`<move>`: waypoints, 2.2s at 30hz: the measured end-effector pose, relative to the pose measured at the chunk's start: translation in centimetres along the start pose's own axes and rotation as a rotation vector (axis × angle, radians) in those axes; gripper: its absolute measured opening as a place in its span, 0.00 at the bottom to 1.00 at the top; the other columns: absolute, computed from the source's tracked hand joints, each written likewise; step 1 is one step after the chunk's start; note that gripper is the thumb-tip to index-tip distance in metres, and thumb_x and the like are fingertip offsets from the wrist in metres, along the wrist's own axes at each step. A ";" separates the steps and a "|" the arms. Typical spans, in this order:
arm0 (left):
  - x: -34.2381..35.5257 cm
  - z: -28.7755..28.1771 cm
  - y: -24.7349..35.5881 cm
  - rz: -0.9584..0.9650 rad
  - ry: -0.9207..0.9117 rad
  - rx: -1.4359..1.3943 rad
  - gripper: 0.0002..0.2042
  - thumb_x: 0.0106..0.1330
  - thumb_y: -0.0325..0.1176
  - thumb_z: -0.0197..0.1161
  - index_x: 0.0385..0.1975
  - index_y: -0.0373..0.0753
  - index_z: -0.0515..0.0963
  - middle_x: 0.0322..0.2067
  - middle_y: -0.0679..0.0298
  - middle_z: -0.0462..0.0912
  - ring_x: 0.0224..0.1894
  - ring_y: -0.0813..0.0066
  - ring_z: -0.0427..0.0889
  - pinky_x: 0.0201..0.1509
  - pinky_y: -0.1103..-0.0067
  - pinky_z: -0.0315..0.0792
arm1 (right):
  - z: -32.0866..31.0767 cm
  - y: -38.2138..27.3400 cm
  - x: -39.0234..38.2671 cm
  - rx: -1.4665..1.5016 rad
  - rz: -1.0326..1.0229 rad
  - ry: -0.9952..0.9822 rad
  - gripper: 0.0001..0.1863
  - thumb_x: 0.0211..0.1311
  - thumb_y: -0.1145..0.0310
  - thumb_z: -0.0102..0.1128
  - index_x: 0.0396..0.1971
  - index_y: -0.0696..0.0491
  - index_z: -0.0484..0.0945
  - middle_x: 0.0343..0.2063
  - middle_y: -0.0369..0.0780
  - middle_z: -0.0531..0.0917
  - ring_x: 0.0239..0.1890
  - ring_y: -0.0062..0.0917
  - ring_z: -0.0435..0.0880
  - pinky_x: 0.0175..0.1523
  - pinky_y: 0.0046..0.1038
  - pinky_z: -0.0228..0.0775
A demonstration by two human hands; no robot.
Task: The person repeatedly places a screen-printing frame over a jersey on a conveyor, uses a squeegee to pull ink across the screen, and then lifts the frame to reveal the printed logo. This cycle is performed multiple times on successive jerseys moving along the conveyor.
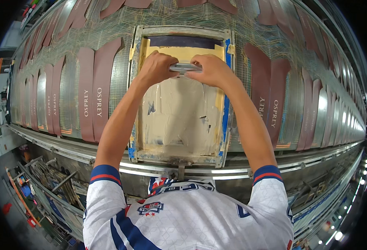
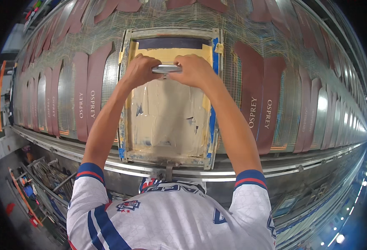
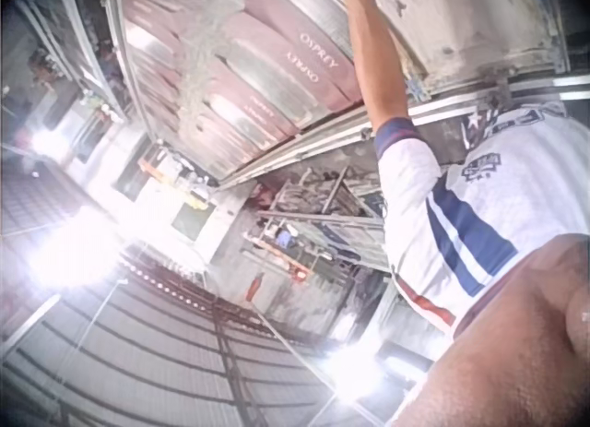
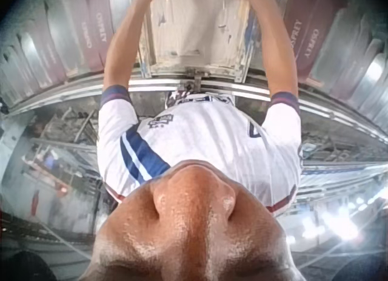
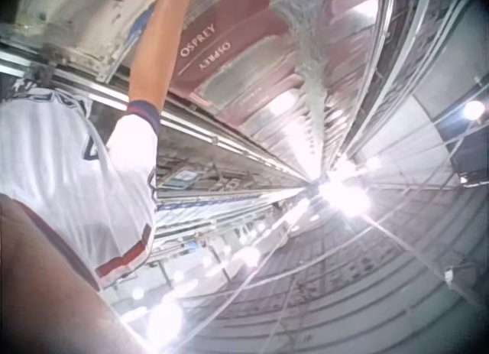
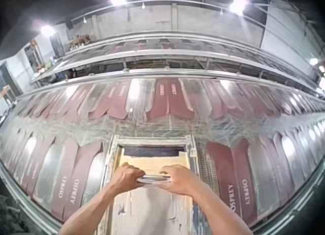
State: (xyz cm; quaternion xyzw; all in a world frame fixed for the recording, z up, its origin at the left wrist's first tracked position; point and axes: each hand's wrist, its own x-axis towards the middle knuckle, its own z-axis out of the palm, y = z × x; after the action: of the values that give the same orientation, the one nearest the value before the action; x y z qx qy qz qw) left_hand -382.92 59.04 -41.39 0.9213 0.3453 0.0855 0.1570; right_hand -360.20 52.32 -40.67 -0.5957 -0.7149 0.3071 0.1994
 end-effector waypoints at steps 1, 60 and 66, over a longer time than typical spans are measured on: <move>0.5 0.0 0.0 -0.039 -0.005 -0.025 0.10 0.49 0.36 0.75 0.29 0.42 0.83 0.24 0.59 0.83 0.31 0.53 0.81 0.44 0.65 0.72 | 0.4 -0.1 1.4 -0.098 0.007 -0.070 0.18 0.57 0.55 0.69 0.37 0.54 0.83 0.37 0.50 0.86 0.43 0.45 0.84 0.50 0.41 0.76; -1.2 1.5 -0.2 0.019 0.090 0.009 0.12 0.48 0.38 0.78 0.29 0.44 0.83 0.23 0.62 0.84 0.29 0.58 0.83 0.45 0.67 0.72 | 2.7 0.0 1.9 -0.211 -0.013 -0.117 0.09 0.50 0.62 0.71 0.29 0.50 0.83 0.29 0.48 0.86 0.36 0.45 0.86 0.43 0.43 0.78; -2.0 2.7 -0.3 -0.019 0.139 -0.026 0.11 0.47 0.37 0.77 0.27 0.46 0.83 0.22 0.63 0.84 0.30 0.59 0.83 0.45 0.67 0.73 | 3.5 0.1 1.7 -0.166 -0.008 -0.113 0.10 0.49 0.63 0.71 0.31 0.49 0.85 0.30 0.48 0.87 0.37 0.46 0.86 0.43 0.44 0.77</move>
State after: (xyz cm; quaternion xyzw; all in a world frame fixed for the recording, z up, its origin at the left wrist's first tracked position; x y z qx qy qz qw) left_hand -383.87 57.36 -44.13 0.9076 0.3632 0.1524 0.1455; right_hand -362.79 53.28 -43.39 -0.5890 -0.7504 0.2792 0.1100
